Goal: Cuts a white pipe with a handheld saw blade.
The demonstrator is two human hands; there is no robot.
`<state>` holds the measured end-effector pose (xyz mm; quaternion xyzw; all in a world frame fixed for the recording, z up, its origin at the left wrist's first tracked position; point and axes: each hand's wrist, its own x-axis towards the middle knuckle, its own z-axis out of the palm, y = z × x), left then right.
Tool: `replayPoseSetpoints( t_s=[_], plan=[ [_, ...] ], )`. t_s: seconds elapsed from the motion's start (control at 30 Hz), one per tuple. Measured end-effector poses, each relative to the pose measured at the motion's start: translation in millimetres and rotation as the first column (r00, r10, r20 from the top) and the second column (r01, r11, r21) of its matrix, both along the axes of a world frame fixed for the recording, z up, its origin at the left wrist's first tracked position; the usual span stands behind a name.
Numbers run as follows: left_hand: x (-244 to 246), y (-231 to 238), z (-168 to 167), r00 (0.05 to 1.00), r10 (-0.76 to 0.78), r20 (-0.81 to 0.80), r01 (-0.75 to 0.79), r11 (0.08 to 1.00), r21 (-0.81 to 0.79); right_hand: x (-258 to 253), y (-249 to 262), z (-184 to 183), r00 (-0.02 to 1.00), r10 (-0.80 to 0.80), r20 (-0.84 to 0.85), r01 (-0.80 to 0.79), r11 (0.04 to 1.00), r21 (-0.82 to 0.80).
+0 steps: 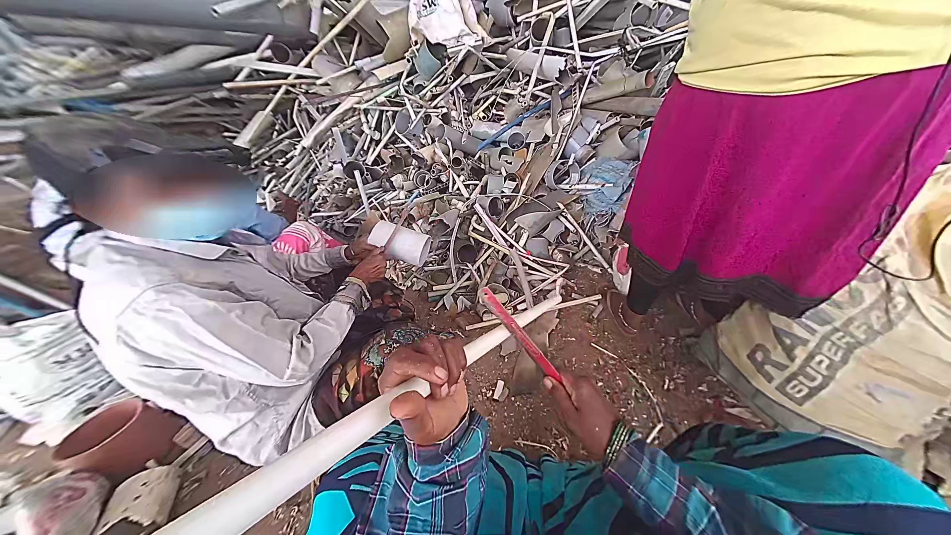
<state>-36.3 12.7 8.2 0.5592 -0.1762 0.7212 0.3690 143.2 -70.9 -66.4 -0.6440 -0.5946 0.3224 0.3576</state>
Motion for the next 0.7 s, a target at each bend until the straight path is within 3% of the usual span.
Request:
replayPoseSetpoints(
  t_s=[0.13,0.2,0.27,0.37,0.43,0.5,0.6,0.7],
  plan=[
    [3,-24,20,0.999,-0.038,0.034,0.04,0.999,-0.031,58,38,-24,0.959,-0.283,0.013,0.27,0.901,-0.34],
    [1,-25,19,0.998,-0.065,0.009,0.066,0.998,-0.016,65,41,-19,0.961,-0.271,0.058,0.272,0.888,-0.371],
    [-3,-14,8,0.992,-0.118,-0.054,0.12,0.992,0.027,39,23,3,0.991,-0.129,0.035,0.134,0.953,-0.273],
    [-4,-3,-4,0.983,-0.142,-0.114,0.15,0.987,0.066,-6,-10,19,0.995,0.098,-0.031,-0.098,0.995,0.009],
    [-6,-5,-1,0.983,-0.146,-0.114,0.156,0.984,0.085,-6,-9,17,0.998,0.067,-0.01,-0.066,0.997,0.05],
    [-12,-9,4,0.985,-0.147,-0.092,0.157,0.981,0.115,19,9,2,0.996,-0.076,-0.057,0.068,0.989,-0.128],
    [-24,-14,14,0.986,-0.151,-0.071,0.159,0.978,0.132,67,41,-38,0.949,-0.314,-0.036,0.275,0.877,-0.393],
    [-21,-14,17,0.988,-0.149,-0.041,0.152,0.984,0.089,57,42,-37,0.962,-0.274,0.002,0.251,0.877,-0.41]
  ],
)
